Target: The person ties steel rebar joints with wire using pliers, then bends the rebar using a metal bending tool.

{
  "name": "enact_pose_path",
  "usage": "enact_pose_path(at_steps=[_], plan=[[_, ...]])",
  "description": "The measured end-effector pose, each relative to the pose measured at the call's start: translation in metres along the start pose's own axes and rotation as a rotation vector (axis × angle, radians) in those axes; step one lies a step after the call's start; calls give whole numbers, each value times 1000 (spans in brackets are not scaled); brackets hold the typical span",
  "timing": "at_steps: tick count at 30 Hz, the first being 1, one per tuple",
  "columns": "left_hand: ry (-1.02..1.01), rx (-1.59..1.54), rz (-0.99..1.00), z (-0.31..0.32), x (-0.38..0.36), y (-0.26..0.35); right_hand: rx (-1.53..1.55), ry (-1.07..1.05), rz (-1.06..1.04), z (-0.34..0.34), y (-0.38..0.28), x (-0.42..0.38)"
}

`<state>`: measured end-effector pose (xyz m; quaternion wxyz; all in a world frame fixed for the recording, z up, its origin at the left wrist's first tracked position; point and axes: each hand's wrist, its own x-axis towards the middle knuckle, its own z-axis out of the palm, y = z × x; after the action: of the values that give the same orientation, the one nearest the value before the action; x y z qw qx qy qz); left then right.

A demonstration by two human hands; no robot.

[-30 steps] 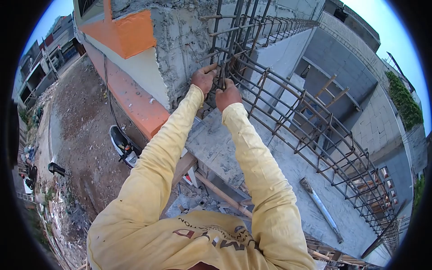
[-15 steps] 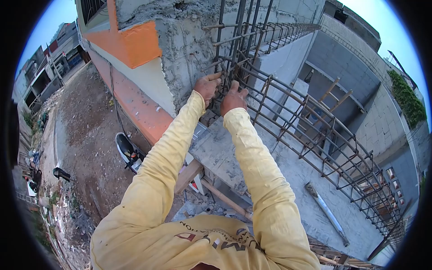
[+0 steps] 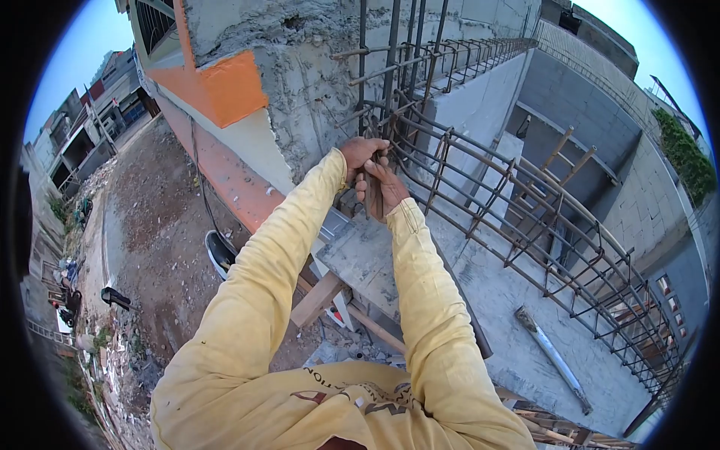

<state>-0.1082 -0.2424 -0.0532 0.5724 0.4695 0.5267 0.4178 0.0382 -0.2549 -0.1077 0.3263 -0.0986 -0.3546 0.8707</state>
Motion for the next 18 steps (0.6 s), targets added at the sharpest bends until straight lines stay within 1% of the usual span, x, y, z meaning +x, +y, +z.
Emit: enact_pose_path(at_steps=[1,2,3,6,8,9,12,13,16,17,18], plan=[[63,-109,30,3,15,-13,-16,73,8,3,5,-11],[75,203,163,-11,42,-33,-32,150,18,3,10,-20],[83,513,296,-32,75,-52,-139,192,112,-13,12,-25],[238,1253,354,-11,59,-41,-222,461,95,-20,13,-39],[371,1757,379,20,47,-33,-658,370,27,3,11,-41],[325,1753,266,30,40,-24,-872,314,-14,14,12,-36],[417,1569,203,34,33,-21,-1419,655,-183,-9,50,8],[477,1410,157,34,27,-21,-1371,701,-467,-8,64,8],[642,916,36,35,10,-14,-1241,675,-252,1,48,0],[543,845,5,32,4,-10,-697,569,-52,8,35,-11],[442,770,-26,26,-4,-6,-478,432,2,11,25,-21]])
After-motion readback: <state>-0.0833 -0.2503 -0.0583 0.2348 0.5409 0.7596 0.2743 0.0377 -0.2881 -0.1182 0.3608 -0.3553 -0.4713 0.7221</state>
